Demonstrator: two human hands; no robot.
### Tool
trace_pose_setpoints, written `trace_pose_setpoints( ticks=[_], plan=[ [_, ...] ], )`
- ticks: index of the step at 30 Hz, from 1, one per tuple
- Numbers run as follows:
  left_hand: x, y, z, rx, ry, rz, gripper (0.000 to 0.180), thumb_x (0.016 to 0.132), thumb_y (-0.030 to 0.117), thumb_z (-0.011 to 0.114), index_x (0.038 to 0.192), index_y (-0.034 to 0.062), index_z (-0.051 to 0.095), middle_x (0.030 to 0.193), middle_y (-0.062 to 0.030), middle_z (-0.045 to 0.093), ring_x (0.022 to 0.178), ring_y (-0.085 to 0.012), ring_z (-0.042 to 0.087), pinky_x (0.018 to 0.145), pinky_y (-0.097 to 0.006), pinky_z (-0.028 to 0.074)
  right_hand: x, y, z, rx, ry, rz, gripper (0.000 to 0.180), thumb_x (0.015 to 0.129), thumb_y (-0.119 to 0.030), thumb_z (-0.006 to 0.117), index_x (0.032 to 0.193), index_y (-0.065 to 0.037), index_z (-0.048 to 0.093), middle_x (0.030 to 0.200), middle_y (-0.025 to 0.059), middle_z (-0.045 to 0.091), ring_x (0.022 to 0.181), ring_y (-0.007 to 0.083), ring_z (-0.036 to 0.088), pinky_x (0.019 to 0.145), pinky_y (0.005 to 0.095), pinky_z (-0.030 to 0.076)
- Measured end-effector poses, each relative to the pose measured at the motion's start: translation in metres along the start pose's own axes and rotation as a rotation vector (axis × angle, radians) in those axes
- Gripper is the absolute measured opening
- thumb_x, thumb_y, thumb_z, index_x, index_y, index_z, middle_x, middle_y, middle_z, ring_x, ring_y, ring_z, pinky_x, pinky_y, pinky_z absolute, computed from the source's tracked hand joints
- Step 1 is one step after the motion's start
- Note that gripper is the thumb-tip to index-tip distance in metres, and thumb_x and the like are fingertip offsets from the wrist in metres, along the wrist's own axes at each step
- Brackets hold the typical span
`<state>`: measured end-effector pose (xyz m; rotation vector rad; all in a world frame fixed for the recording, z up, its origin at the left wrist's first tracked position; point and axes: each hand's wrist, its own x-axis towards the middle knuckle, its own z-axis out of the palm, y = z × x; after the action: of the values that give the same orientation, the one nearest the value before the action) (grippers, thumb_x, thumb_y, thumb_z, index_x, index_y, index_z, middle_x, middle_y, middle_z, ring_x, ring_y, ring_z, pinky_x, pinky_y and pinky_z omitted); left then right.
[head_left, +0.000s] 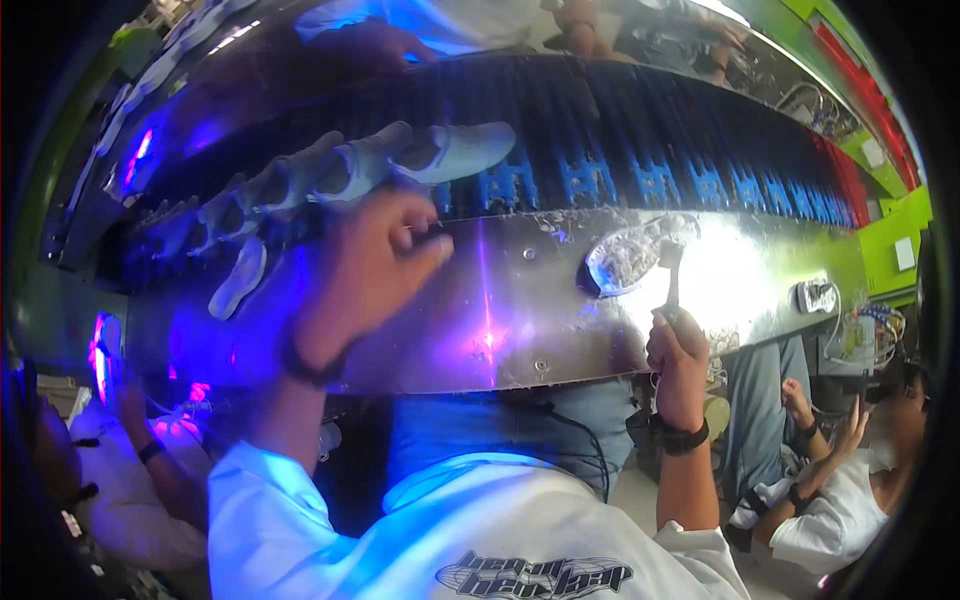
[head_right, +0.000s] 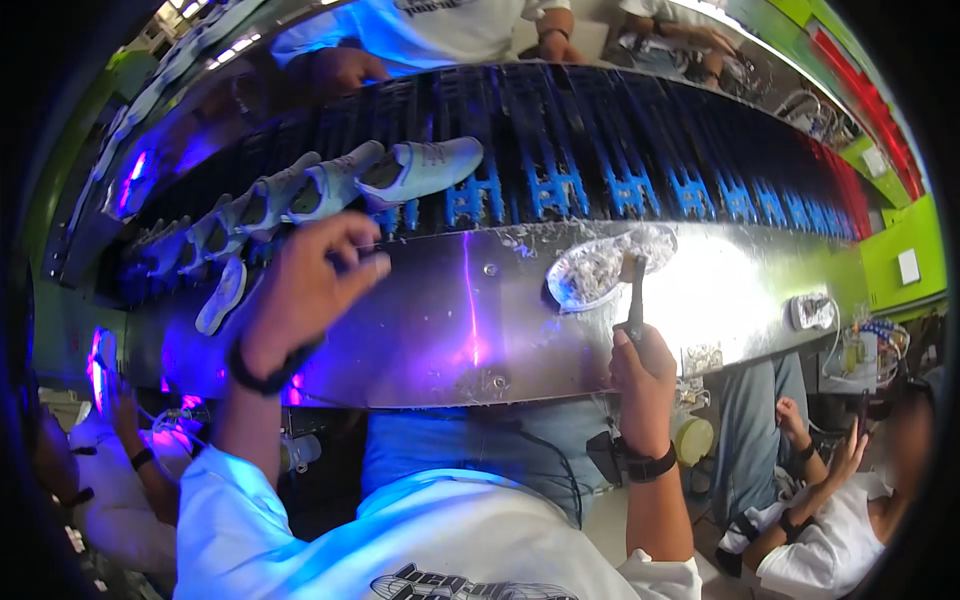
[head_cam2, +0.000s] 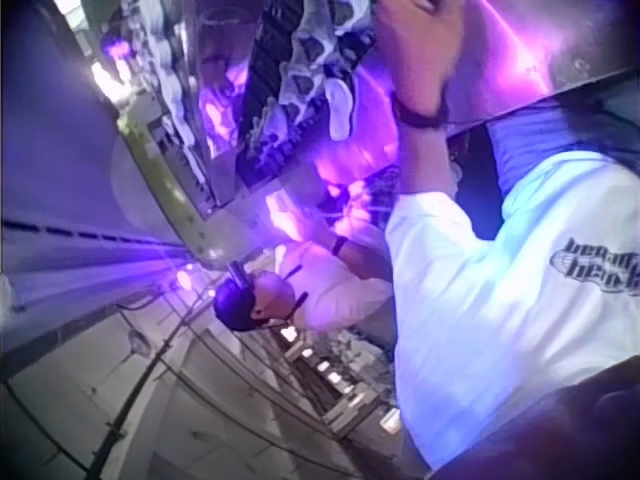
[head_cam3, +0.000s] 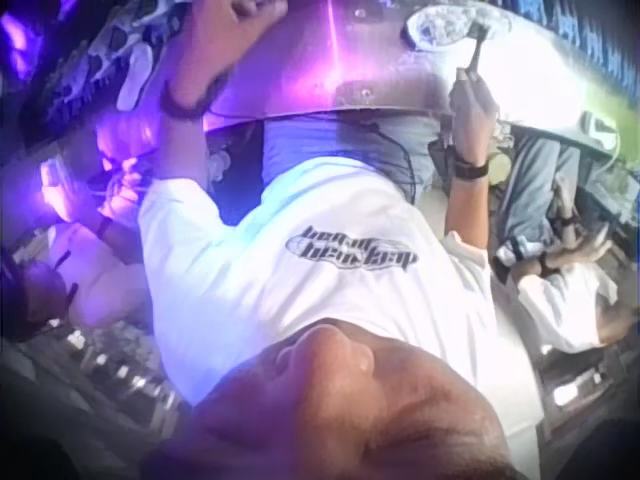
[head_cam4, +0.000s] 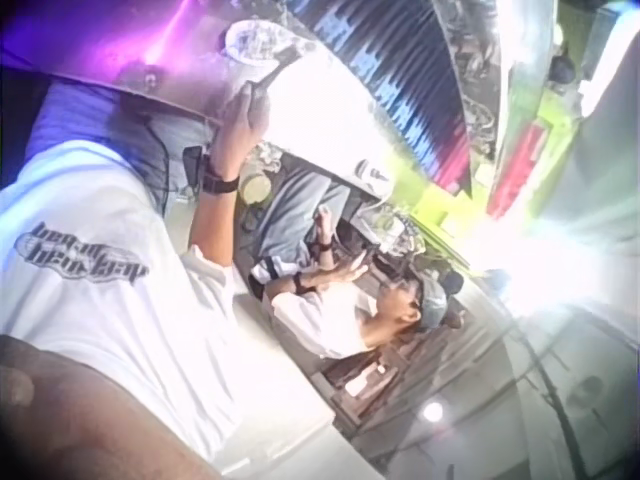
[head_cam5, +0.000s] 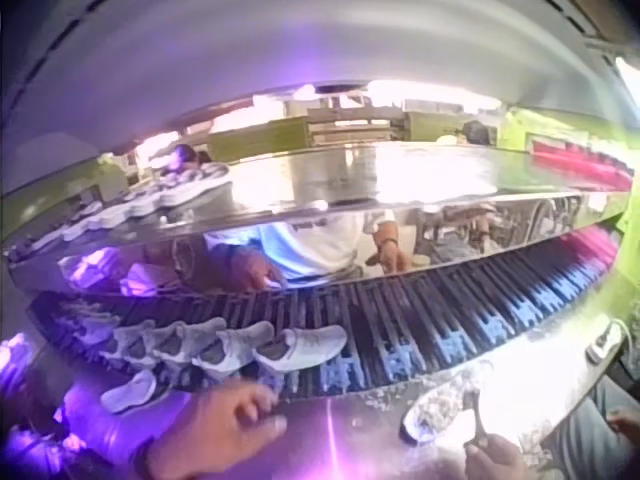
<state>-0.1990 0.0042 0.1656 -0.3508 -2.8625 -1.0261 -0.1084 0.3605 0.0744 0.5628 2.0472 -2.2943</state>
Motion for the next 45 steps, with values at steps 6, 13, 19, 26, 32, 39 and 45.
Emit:
trace_pose_setpoints(
  ticks=[6,13,19,26,32,39,45],
  plan=[
    [0.155,-0.075,0.040,0.402,-0.153,-0.051,0.074,0.079,0.035,0.087,0.140,0.0032,0.061,0.135,-0.0244,0.067,0.126,-0.0396,0.065,0.106,-0.042,0.052,-0.022,-0.007,0.000,0.088,0.032,-0.044,0.017,0.105,-0.013,0.065,0.118,-0.002,0.063,0.077,-0.0065,0.050,0.062,0.0023,0.042,0.054,0.0215,0.030],
    [0.193,-0.114,0.076,0.401,-0.274,-0.050,0.079,0.069,0.033,0.094,0.132,-0.0046,0.065,0.126,-0.0277,0.070,0.119,-0.0412,0.068,0.103,-0.042,0.053,-0.047,-0.004,-0.020,0.116,0.021,-0.041,0.015,0.106,-0.010,0.063,0.118,-0.001,0.063,0.076,-0.0068,0.050,0.061,0.0015,0.039,0.053,0.0212,0.027],
    [0.103,-0.062,0.021,-0.277,-0.192,-0.342,0.044,0.084,0.023,0.089,0.115,-0.0020,0.071,0.098,-0.0068,0.076,0.089,-0.0127,0.071,0.078,-0.031,0.057,-0.071,-0.002,-0.039,0.218,0.016,-0.052,0.014,0.105,-0.010,0.064,0.117,-0.002,0.064,0.076,-0.0067,0.051,0.061,0.0012,0.040,0.053,0.0205,0.027],
    [-0.049,-0.038,0.013,0.067,-0.070,-0.230,0.054,0.078,0.015,0.092,0.124,0.0038,0.066,0.106,-0.0090,0.075,0.098,-0.0156,0.071,0.088,-0.034,0.057,-0.087,0.010,-0.042,0.215,-0.080,-0.012,0.017,0.105,-0.011,0.066,0.119,-0.004,0.063,0.079,-0.0074,0.052,0.062,0.0006,0.040,0.054,0.0192,0.029],
    [-0.106,0.001,0.071,0.337,-0.137,-0.201,0.092,0.074,0.041,0.092,0.149,0.0018,0.056,0.115,-0.0264,0.071,0.106,-0.0409,0.071,0.093,-0.046,0.056,-0.095,0.010,-0.032,0.265,-0.133,-0.011,0.019,0.104,-0.010,0.066,0.122,-0.002,0.063,0.082,-0.0067,0.052,0.064,0.0010,0.042,0.055,0.0187,0.030],
    [-0.066,0.022,0.111,0.372,-0.111,-0.127,0.077,0.076,0.038,0.088,0.141,0.0052,0.064,0.101,-0.0273,0.073,0.092,-0.0433,0.072,0.083,-0.048,0.057,-0.104,0.023,-0.029,0.262,-0.117,0.011,0.020,0.104,-0.007,0.066,0.123,-0.001,0.063,0.083,-0.0067,0.053,0.066,0.0005,0.043,0.056,0.0183,0.031],
    [0.028,-0.018,0.111,0.358,0.119,-0.066,0.062,0.078,0.038,0.085,0.129,0.0046,0.072,0.098,-0.0268,0.075,0.094,-0.0408,0.074,0.085,-0.048,0.058,-0.110,0.022,-0.016,0.247,-0.140,-0.018,0.020,0.104,-0.006,0.066,0.123,-0.001,0.063,0.084,-0.0063,0.054,0.065,0.0003,0.043,0.057,0.0182,0.032]
  ],
)
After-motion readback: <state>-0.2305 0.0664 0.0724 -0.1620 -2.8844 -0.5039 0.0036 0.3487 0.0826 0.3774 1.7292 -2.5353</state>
